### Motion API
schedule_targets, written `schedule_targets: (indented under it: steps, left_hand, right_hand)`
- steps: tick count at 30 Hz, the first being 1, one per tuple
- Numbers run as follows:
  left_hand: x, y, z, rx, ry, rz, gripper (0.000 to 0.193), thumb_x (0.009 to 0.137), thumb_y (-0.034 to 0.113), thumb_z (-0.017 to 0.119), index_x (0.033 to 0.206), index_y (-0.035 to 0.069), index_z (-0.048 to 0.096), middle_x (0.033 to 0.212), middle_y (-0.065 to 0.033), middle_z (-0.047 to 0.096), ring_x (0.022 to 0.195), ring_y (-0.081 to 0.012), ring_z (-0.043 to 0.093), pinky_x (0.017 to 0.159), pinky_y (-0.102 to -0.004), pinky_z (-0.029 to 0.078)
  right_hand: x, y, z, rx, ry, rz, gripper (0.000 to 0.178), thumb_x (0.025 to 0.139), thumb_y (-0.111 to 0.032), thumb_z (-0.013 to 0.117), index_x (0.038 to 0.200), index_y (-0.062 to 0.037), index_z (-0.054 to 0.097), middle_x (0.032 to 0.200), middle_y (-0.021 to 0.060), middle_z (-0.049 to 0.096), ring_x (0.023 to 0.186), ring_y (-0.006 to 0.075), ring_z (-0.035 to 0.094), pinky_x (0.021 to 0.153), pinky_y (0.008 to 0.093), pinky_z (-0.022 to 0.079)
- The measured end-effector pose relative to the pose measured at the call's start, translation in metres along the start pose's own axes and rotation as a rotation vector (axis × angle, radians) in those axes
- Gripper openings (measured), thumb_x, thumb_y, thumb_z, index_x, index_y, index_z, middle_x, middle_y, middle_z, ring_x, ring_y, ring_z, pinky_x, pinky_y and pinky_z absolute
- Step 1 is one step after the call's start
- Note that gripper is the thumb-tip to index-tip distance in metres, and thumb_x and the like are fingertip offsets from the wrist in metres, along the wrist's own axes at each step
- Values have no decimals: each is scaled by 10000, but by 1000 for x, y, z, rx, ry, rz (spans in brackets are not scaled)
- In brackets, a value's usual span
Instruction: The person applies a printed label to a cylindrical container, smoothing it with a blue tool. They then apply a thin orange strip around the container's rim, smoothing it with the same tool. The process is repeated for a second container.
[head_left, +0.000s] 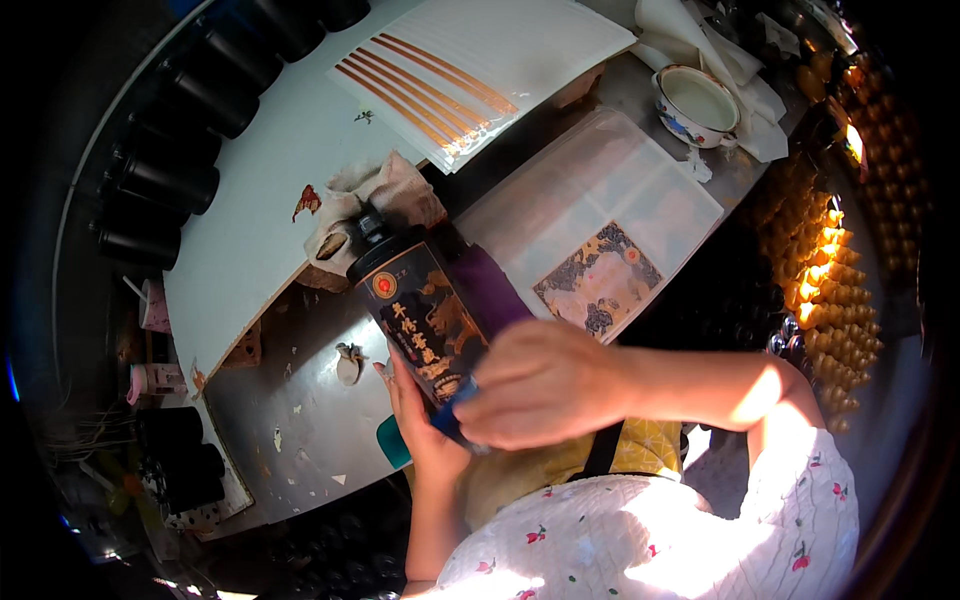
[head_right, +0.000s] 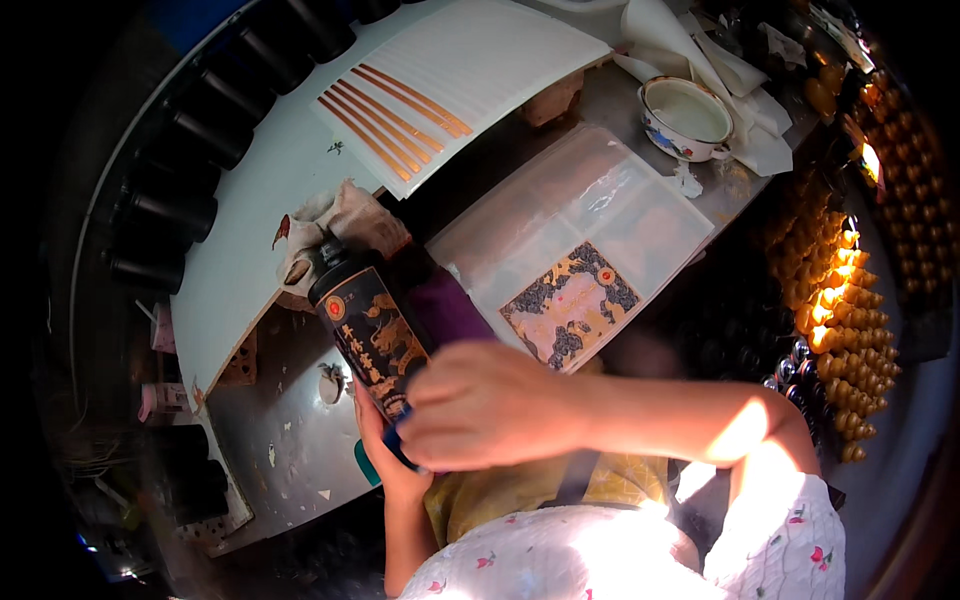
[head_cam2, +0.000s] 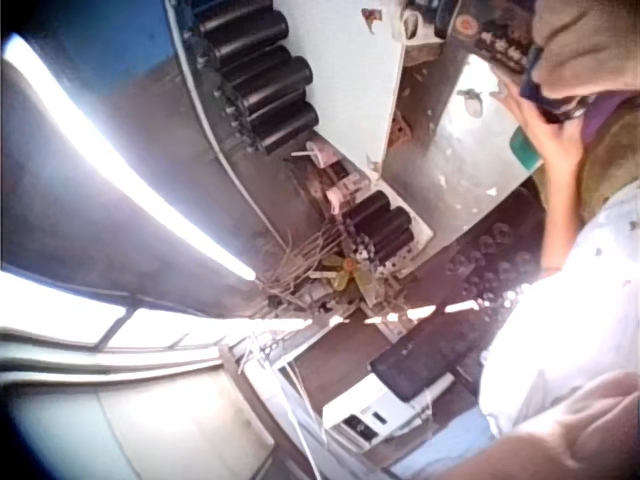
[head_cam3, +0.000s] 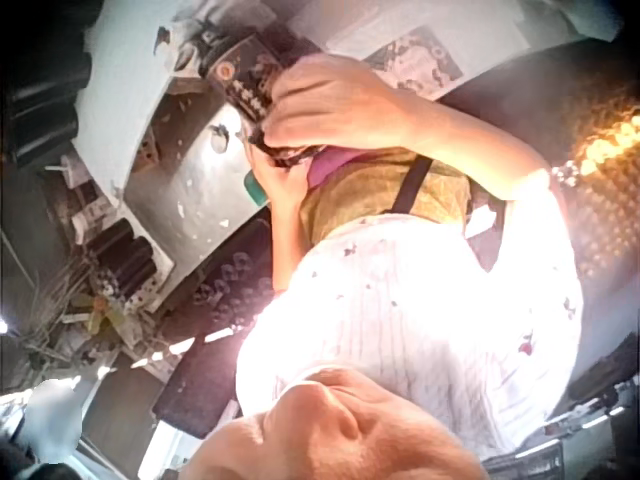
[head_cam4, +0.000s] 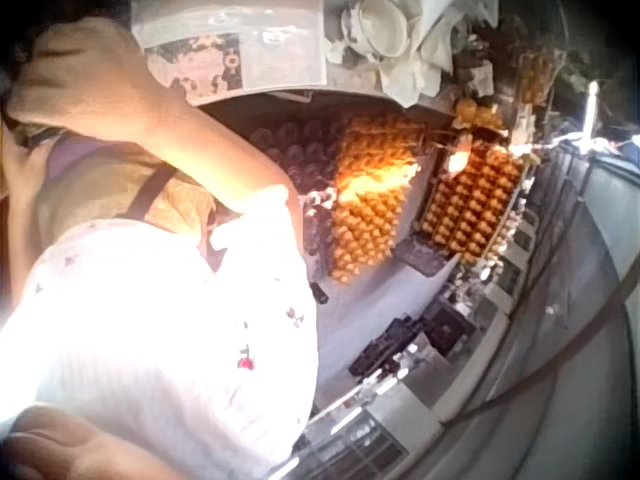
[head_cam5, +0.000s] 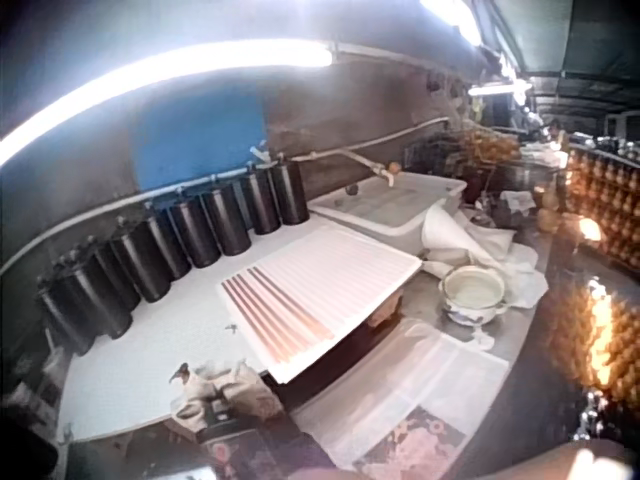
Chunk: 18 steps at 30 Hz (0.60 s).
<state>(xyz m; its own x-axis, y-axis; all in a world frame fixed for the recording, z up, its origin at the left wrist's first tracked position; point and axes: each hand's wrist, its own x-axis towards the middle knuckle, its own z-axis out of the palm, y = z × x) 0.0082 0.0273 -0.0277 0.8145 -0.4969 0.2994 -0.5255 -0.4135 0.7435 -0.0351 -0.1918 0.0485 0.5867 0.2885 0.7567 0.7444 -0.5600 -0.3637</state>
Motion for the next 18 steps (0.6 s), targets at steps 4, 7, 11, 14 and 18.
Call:
schedule_targets:
  steps: [4, 7, 11, 14, 18]
  left_hand:
    - [-5, -2, 6, -110, -23, -51, 1074, 733, 192, 882, 1566, -75, 259, 1417, -223, 526, 1297, -361, 525, 1134, -453, 355]
    - [-2, 1, 0, -41, -65, -56, 1032, 768, 237, 869, 1561, -64, 281, 1460, -179, 457, 1330, -286, 501, 1091, -381, 417]
    - [0, 3, -7, -51, -84, -112, 1087, 743, 352, 858, 1537, -103, 271, 1500, -263, 470, 1412, -449, 418, 1246, -577, 79]
    - [-5, 3, -2, -158, -36, -196, 1065, 738, 283, 860, 1545, -83, 270, 1470, -254, 506, 1404, -435, 436, 1244, -569, 93]
    - [9, 13, -6, -129, -125, -182, 1030, 752, 224, 842, 1554, -62, 263, 1457, -221, 524, 1395, -410, 455, 1238, -594, 32]
  right_hand:
    - [1, 13, 0, 350, 22, 420, 182, 771, -126, 775, 930, -106, 688, 910, 16, 693, 830, 241, 639, 727, 367, 514]
    - [44, 74, 16, 310, 410, 498, 176, 784, -126, 782, 923, -81, 686, 899, 50, 691, 827, 286, 627, 746, 401, 500]
    - [9, 51, 11, 101, 291, 119, 184, 758, -129, 805, 932, -115, 748, 927, -1, 731, 809, 204, 652, 690, 344, 517]
    - [-32, 1, -6, 357, 27, 156, 176, 774, -152, 838, 939, -121, 787, 927, -29, 764, 778, 174, 673, 655, 313, 533]
    - [0, 59, 8, 695, 202, 566, 209, 812, -43, 804, 1003, -42, 717, 943, 35, 707, 895, 181, 674, 806, 325, 526]
